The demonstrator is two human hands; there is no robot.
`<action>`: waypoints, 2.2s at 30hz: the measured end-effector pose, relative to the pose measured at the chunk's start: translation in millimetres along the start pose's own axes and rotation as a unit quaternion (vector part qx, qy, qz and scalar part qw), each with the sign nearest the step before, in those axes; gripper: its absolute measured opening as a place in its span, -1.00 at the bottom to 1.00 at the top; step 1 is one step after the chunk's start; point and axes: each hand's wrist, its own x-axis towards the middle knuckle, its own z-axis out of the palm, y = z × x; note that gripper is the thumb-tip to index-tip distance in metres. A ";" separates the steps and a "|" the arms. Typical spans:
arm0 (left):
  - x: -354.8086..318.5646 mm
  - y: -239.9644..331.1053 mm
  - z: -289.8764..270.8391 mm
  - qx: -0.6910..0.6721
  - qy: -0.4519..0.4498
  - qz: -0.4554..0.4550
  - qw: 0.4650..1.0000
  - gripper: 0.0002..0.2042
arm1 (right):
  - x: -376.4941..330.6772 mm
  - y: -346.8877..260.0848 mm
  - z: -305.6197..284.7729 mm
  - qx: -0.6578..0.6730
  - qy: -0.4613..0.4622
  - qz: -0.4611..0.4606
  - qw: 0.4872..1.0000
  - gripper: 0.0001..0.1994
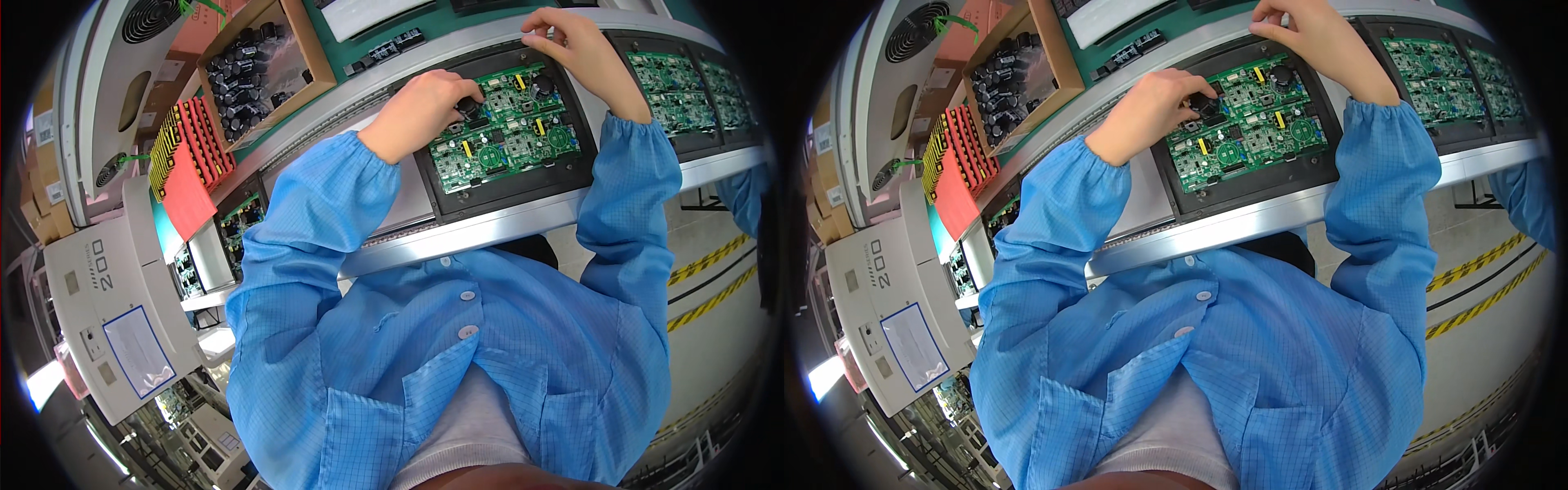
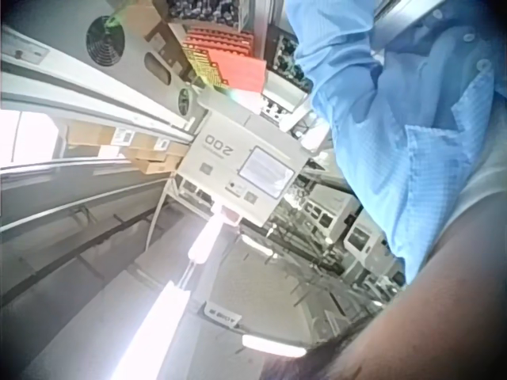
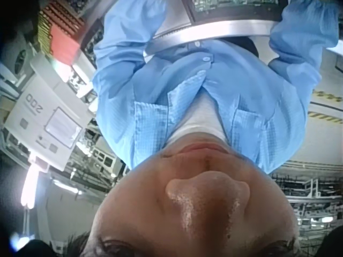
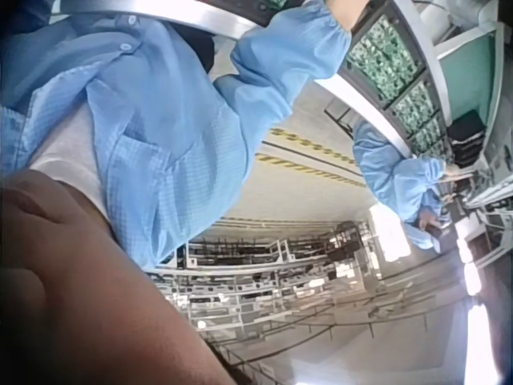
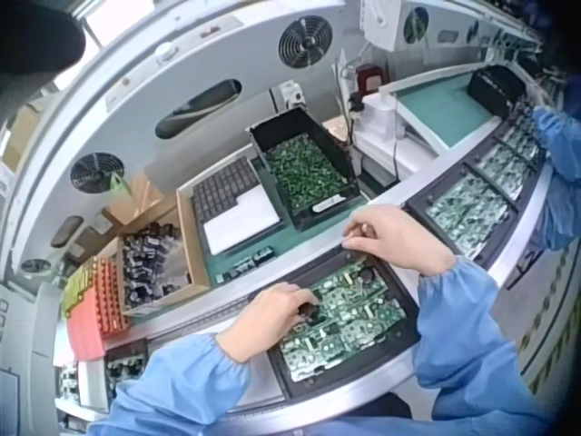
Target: Manually attaching components to printed circuit boards at an assembly line station.
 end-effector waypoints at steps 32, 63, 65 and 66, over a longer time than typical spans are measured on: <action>-7.5 6.4 1.5 0.075 0.010 -0.027 0.997 -0.62 | 7.2 37.5 18.4 -0.023 -0.043 -0.056 0.997 -0.83; -85.1 -183.5 -95.0 0.006 0.120 -0.322 0.939 -0.72 | 4.7 44.9 15.3 0.032 -0.035 -0.067 0.997 -0.85; -73.7 -166.0 -101.8 -0.009 0.242 -0.295 0.924 -0.72 | 2.7 39.4 19.6 0.037 -0.026 -0.070 0.997 -0.85; -73.3 -158.4 -104.4 -0.020 0.365 -0.268 0.892 -0.71 | 2.1 28.2 26.3 0.063 -0.011 -0.088 0.994 -0.85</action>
